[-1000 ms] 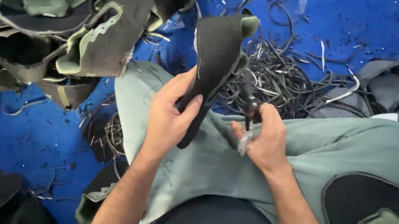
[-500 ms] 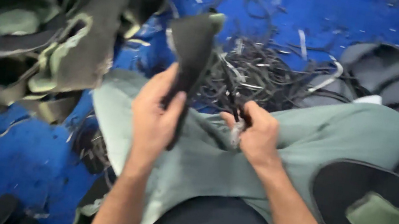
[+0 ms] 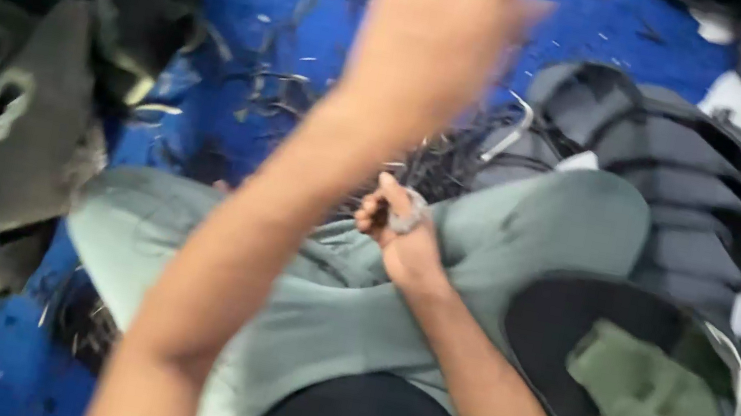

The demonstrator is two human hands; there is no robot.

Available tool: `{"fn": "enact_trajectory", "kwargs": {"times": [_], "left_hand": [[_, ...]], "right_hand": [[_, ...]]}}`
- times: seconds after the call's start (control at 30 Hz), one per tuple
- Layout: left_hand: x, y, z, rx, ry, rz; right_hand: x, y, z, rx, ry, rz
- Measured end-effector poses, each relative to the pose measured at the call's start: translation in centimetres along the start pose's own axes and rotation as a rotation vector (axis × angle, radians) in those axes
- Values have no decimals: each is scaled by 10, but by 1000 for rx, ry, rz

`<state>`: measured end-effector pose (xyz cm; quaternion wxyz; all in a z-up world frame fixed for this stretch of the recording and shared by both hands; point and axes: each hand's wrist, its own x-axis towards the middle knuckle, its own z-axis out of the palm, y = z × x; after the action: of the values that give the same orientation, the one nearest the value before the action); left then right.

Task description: The person trims the excess material from shoe upper components using scissors.

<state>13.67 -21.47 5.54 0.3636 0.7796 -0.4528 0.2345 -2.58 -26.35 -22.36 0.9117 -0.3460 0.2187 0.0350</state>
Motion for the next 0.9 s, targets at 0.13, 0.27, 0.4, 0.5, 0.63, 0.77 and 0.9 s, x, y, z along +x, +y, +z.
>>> {"fn": "enact_trajectory", "kwargs": {"times": [0.13,0.27,0.4,0.5,0.63,0.77,0.9], "left_hand": [[-35,40,8,-113,162,-53],[-136,15,-16,15,60,-207],[-208,-4,-117,554,81,-551],[-230,-22,-179,870,99,-713],[-297,-62,-205,802,144,-817],[-308,-50,-247,206,726,-803],[-245,18,-300,-615,1311,-558]], "right_hand": [[-4,-16,16,225,17,103],[-8,-25,-2,156,-127,114],[-11,-32,21,125,-162,103],[-21,-33,38,3,-93,120],[-24,-26,46,-132,-114,129],[-26,-25,52,-370,-130,90],[-36,-28,68,-516,-218,42]]}}
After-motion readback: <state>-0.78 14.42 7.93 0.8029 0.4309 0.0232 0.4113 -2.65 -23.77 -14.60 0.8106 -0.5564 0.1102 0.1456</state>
